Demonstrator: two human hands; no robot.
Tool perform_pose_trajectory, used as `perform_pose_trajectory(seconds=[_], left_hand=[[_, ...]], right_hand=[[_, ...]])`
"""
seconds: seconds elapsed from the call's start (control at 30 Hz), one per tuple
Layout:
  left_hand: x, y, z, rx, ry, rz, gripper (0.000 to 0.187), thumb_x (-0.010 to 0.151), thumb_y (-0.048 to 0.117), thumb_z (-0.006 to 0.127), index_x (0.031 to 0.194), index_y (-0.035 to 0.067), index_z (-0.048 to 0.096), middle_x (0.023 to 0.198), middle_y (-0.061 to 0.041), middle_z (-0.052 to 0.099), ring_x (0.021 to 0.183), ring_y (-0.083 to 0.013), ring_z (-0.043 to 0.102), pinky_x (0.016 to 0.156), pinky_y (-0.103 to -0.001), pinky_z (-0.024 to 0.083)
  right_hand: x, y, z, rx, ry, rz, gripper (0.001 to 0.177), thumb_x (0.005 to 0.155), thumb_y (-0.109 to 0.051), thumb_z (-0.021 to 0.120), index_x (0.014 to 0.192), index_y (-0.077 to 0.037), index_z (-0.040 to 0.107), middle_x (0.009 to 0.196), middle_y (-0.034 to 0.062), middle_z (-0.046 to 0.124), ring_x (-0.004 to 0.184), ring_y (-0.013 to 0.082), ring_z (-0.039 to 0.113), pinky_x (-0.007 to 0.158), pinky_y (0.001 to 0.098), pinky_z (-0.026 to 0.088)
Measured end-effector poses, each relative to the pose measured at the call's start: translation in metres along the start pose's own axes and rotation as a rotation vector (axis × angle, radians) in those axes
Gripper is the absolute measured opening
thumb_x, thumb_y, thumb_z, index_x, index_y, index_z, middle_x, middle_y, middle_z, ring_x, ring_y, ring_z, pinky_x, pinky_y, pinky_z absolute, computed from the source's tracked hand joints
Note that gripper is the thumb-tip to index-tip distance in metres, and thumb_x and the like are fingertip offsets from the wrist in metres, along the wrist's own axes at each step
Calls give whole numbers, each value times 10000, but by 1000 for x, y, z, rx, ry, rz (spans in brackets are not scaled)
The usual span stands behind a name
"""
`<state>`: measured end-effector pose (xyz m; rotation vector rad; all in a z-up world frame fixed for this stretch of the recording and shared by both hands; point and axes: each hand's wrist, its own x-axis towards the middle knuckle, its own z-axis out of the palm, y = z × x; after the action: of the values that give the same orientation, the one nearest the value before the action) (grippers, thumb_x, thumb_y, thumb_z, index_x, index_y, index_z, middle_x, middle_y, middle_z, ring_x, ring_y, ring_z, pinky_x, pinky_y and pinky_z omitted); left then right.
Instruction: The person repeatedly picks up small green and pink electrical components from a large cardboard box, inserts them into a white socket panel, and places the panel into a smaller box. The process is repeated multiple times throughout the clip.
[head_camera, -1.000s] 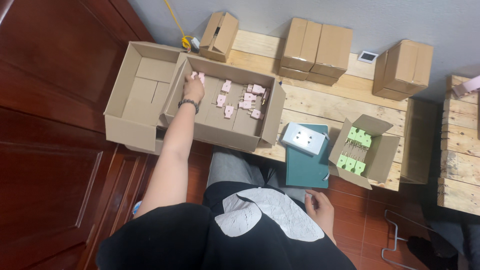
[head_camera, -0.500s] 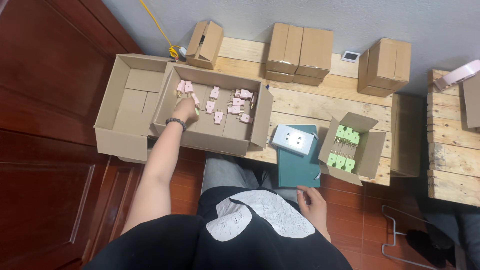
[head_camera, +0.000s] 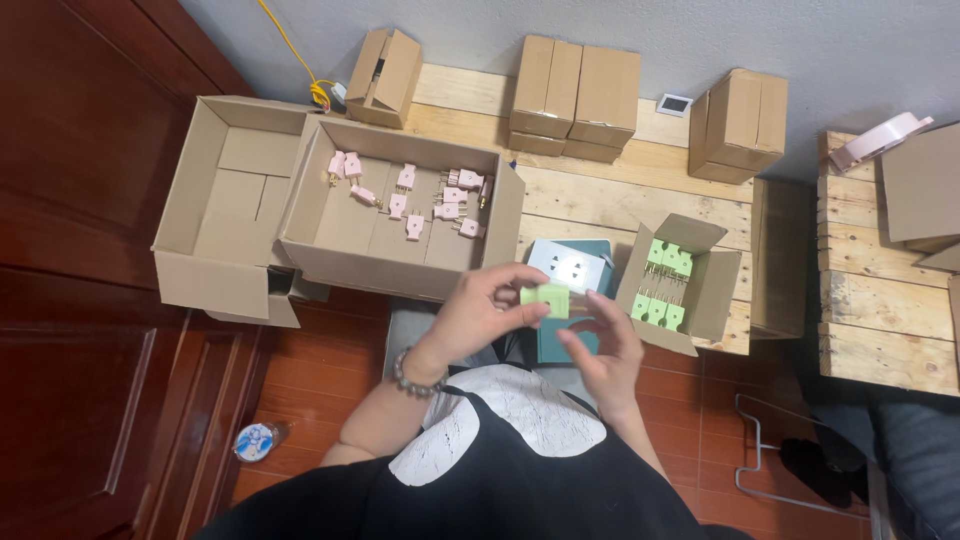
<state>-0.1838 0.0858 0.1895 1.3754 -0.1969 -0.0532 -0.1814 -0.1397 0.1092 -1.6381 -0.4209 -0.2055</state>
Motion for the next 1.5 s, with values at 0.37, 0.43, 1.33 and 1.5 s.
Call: perform_pose_trajectory(seconds=[0.37, 0.43, 1.33, 1.5], left_hand=[[-12, 21, -2, 241, -193, 203, 401, 867, 36, 829, 1255, 38, 727, 1114, -183, 741, 994, -313, 773, 853, -409, 659], [-10, 18, -3, 269, -210, 238, 388, 883, 9, 801, 1262, 50, 726, 1160, -193, 736, 1039, -343, 760, 879, -435, 654], [-13, 3, -4, 300, -97, 266, 336, 874, -90, 752, 1185, 37, 730, 1191, -158, 738, 1043, -313, 750, 877, -398, 657], [-15, 1, -11, 264, -77, 256, 344, 876, -43, 784, 1202, 52, 729, 1172, -134, 731, 1029, -282, 754, 883, -397, 661]], right_hand=[[6, -24, -9, 103, 50, -224, 213, 841, -16, 823, 1013, 39, 710, 966, 170, 684, 887, 263, 717, 709, 355, 627], [8, -35, -8, 64, 48, -290, 205, 804, 10, 844, 979, 27, 737, 940, 170, 692, 880, 272, 707, 688, 358, 622], [6, -45, 2, 1, -6, -319, 225, 744, -47, 926, 897, -17, 765, 850, 117, 652, 834, 247, 667, 776, 409, 569], [6, -33, -5, -18, 77, -296, 209, 828, -87, 887, 983, -32, 759, 905, 109, 637, 896, 243, 650, 828, 405, 554]])
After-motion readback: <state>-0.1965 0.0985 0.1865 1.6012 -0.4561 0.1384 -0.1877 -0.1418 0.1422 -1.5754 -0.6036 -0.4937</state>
